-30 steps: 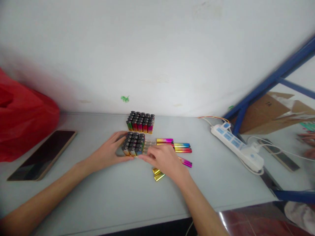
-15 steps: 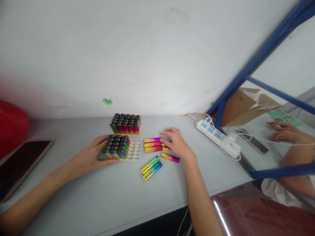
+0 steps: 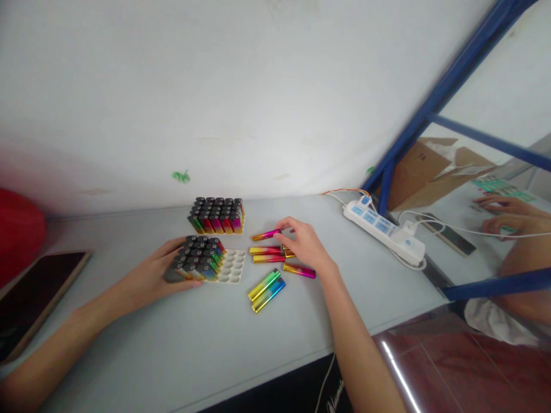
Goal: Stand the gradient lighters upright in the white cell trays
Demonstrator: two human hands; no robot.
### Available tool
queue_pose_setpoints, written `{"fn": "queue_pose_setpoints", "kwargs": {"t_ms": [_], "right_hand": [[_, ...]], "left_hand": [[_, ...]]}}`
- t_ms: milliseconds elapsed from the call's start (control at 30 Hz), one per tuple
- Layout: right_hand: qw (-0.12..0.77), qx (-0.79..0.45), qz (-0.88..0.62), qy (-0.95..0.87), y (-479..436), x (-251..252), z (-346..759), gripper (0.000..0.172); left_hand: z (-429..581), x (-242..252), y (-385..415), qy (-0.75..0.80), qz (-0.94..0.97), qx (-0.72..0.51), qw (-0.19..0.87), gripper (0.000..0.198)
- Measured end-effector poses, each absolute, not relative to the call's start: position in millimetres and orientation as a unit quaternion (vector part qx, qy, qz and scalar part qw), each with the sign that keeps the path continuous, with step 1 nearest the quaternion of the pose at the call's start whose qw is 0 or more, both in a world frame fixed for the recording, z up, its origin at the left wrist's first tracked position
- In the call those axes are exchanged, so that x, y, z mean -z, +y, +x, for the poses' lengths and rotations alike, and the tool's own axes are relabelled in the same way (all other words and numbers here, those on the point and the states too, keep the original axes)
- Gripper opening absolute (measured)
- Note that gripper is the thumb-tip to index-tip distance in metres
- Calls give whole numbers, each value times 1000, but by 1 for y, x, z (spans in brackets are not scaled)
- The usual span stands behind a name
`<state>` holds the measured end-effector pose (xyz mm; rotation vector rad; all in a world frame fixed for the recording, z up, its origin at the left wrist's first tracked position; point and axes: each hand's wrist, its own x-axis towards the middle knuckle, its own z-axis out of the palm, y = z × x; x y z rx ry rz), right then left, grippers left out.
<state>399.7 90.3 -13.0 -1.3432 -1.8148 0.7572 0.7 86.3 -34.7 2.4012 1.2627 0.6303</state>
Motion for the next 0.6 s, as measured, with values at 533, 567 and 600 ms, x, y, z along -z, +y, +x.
{"fn": "queue_pose_setpoints", "kwargs": {"t_ms": [533, 567, 600], "right_hand": [[599, -544, -440, -390, 80, -21, 379, 52], [580, -547, -444, -408, 78, -21, 374, 53], [557, -549, -456, -425, 77, -20, 369, 55]], "left_hand": [[0, 39, 83, 441, 855, -211, 173, 81], [0, 39, 83, 443, 854, -210, 172, 81], [0, 38, 83, 444, 855, -207, 171, 81]]}}
